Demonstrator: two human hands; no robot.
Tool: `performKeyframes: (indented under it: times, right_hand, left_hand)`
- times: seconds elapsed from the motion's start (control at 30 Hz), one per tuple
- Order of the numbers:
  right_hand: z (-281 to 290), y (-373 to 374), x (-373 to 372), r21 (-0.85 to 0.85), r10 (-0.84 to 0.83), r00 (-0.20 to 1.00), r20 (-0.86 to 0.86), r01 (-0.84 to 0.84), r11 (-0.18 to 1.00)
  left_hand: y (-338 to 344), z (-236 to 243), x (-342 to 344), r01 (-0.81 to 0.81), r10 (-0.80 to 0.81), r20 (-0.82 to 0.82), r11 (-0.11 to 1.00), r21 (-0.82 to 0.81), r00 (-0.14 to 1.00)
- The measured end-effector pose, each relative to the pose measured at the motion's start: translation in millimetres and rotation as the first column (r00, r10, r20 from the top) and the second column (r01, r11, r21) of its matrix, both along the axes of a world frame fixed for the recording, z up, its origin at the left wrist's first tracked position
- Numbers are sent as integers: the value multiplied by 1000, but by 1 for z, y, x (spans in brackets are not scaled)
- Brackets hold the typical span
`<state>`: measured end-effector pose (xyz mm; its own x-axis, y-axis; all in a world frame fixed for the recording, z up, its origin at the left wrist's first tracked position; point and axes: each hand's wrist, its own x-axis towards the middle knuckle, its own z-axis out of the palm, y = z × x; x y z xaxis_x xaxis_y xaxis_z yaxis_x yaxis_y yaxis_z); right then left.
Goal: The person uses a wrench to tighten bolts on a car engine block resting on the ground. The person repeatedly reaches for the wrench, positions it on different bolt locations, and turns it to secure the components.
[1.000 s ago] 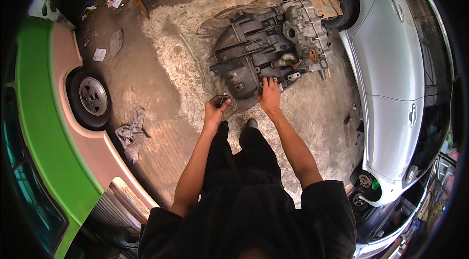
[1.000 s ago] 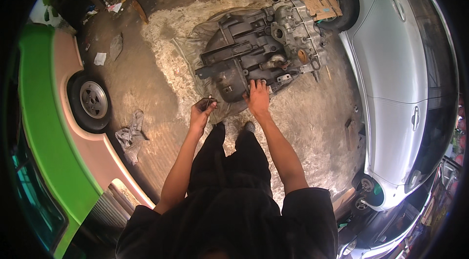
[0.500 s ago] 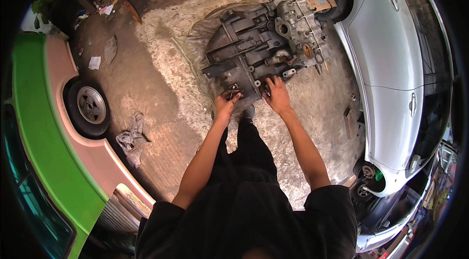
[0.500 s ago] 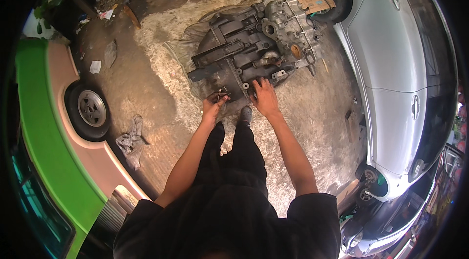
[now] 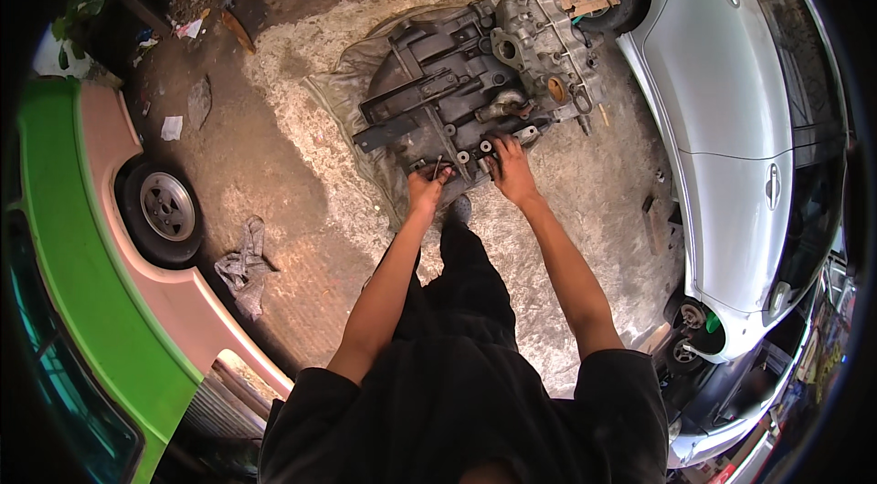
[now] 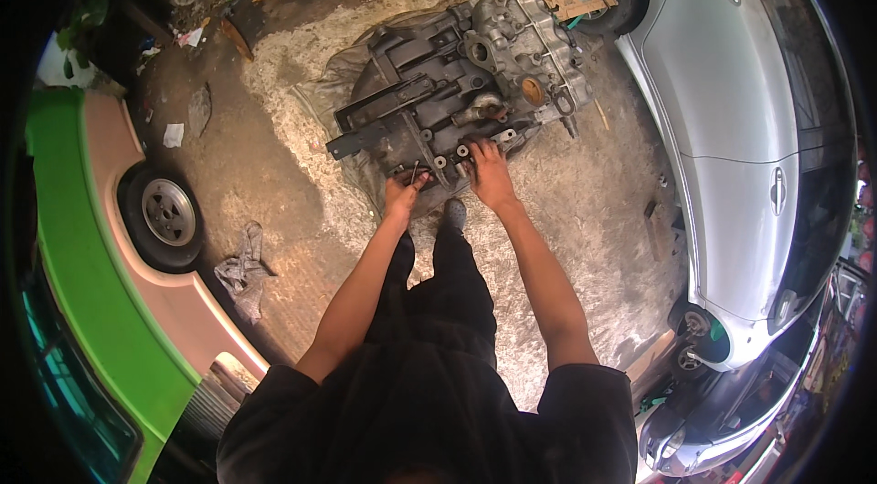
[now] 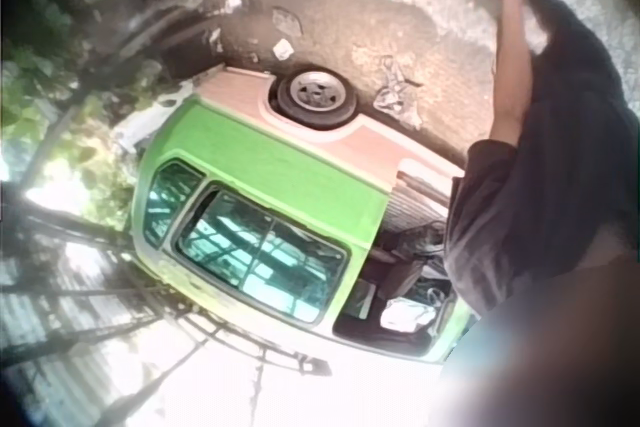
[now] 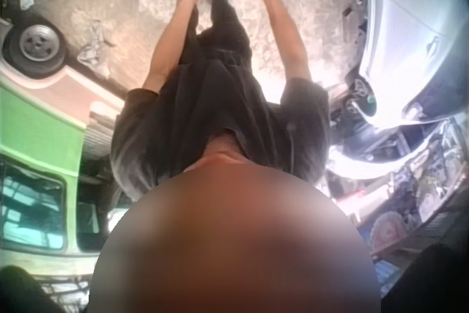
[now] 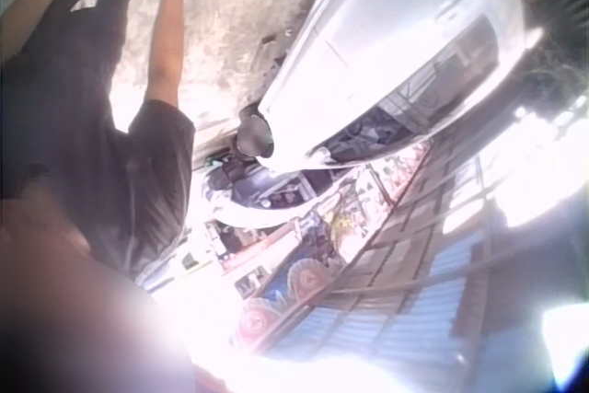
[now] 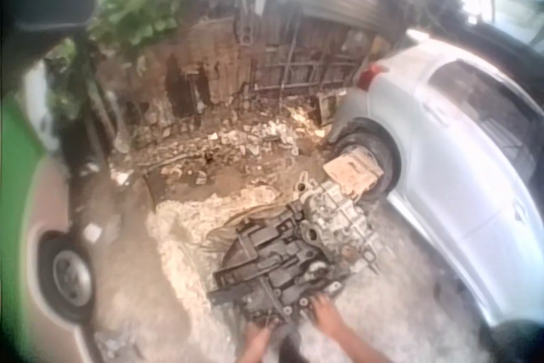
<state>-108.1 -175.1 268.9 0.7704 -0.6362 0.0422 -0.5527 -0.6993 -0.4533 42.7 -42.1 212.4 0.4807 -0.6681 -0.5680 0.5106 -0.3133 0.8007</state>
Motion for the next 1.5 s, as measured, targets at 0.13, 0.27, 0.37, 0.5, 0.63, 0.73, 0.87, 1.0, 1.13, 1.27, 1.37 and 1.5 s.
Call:
performKeyframes:
  times: [0.13, 0.27, 0.37, 0.5, 0.63, 0.73, 0.87, 1.0, 1.13, 1.27, 1.37, 1.5]
  right_hand:
    - [-8, 1, 0, -16, -14, 1000, -13, 13, 1000]
    - [-13, 4, 1, -10, -46, 999, 1, 46, 999]
    - [-13, 6, 2, 6, -66, 997, -35, 66, 998]
    - [-15, 8, 6, 38, -71, 995, -77, 74, 997]
    - [-20, 10, 6, 19, -74, 994, -76, 76, 997]
    - [-23, 10, 4, 17, -71, 993, -90, 73, 997]
    - [-25, 11, 5, -6, -70, 997, -37, 70, 998]
    - [-22, 11, 6, -21, -81, 997, -9, 81, 997]
    - [-21, 11, 9, 9, -114, 992, -56, 114, 993]
    - [-21, 13, 6, 5, -96, 995, -16, 96, 995]
    - [-22, 9, 6, 22, -80, 996, -32, 81, 996]
    - [-22, 6, 3, 61, -46, 998, -36, 48, 997]
  left_hand:
    - [-2, -2, -1, -12, 11, -6, 1000, -29, 1000]
    - [-3, -4, -6, -84, 84, -1, 996, -10, 996]
    - [-5, -7, -10, -135, 136, -26, 990, 46, 990]
    - [-7, -8, -13, -203, 202, -13, 977, -58, 979]
    - [-11, -7, -18, -172, 144, 174, 972, 162, 974]
    - [-13, -6, -20, -169, 148, 123, 968, 183, 981]
    - [-15, -6, -19, -196, 188, 56, 959, 203, 981]
    - [-17, -5, -18, -161, 120, 251, 975, 151, 960]
    - [-19, 2, -17, -81, 2, 422, 982, 169, 906]
    - [-19, 15, -18, -86, -37, 506, 972, 218, 862]
    - [-18, 23, -18, -106, -54, 568, 964, 246, 821]
    - [-17, 19, -22, -184, 89, 354, 952, 244, 931]
